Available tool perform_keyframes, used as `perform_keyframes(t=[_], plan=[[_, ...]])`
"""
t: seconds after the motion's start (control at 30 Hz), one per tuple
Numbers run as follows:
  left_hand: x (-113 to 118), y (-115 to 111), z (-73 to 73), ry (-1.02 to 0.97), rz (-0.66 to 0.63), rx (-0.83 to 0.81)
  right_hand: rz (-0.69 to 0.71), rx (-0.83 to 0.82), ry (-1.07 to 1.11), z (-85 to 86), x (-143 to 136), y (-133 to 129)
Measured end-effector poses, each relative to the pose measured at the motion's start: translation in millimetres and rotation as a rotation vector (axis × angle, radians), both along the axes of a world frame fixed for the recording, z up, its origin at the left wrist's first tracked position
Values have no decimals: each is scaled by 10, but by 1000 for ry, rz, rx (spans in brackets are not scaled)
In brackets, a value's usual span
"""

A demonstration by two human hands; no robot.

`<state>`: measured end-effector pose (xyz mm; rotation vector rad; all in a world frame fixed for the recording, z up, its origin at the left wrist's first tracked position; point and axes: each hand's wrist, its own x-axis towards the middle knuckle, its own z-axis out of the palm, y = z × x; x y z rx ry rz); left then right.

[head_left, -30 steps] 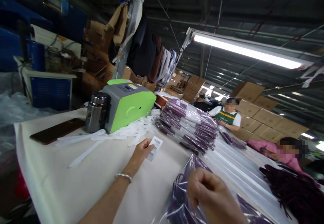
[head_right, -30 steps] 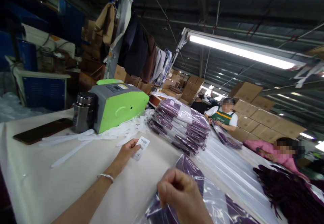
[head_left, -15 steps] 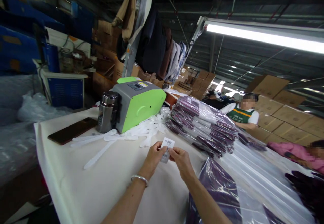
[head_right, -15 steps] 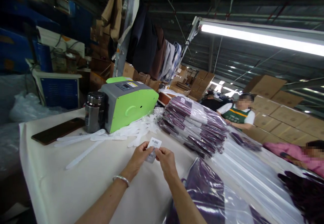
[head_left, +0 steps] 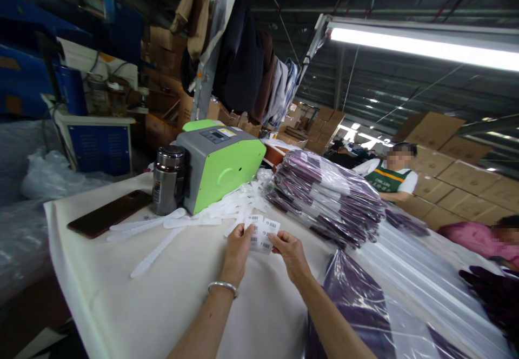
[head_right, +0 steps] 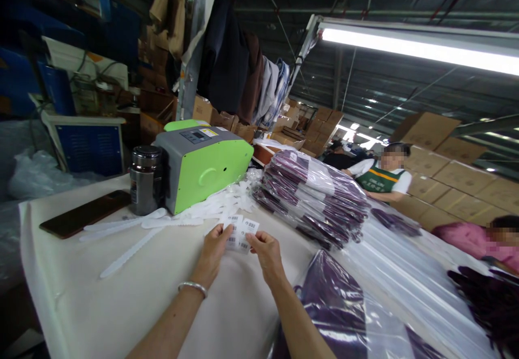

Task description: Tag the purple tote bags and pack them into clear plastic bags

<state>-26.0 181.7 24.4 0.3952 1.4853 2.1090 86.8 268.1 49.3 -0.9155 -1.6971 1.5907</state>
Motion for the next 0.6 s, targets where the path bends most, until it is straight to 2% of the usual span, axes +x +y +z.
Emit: perform_keyframes(t=[0.17, 0.3, 0.47, 0.53, 0.6], plan=[[-107, 4, -69, 72, 69, -82, -2, -62, 48, 38, 49, 14], [-179, -1, -42, 187, 187, -172, -24, -106, 73, 55, 95, -28], [-114, -53, 49, 550, 291, -190, -9, -115, 82, 115, 180, -111], [-40, -85, 88, 586, 179, -152, 1, -91, 87, 174, 238, -164], [64, -114, 123, 495, -77, -84, 5, -37, 89, 229, 313, -231]])
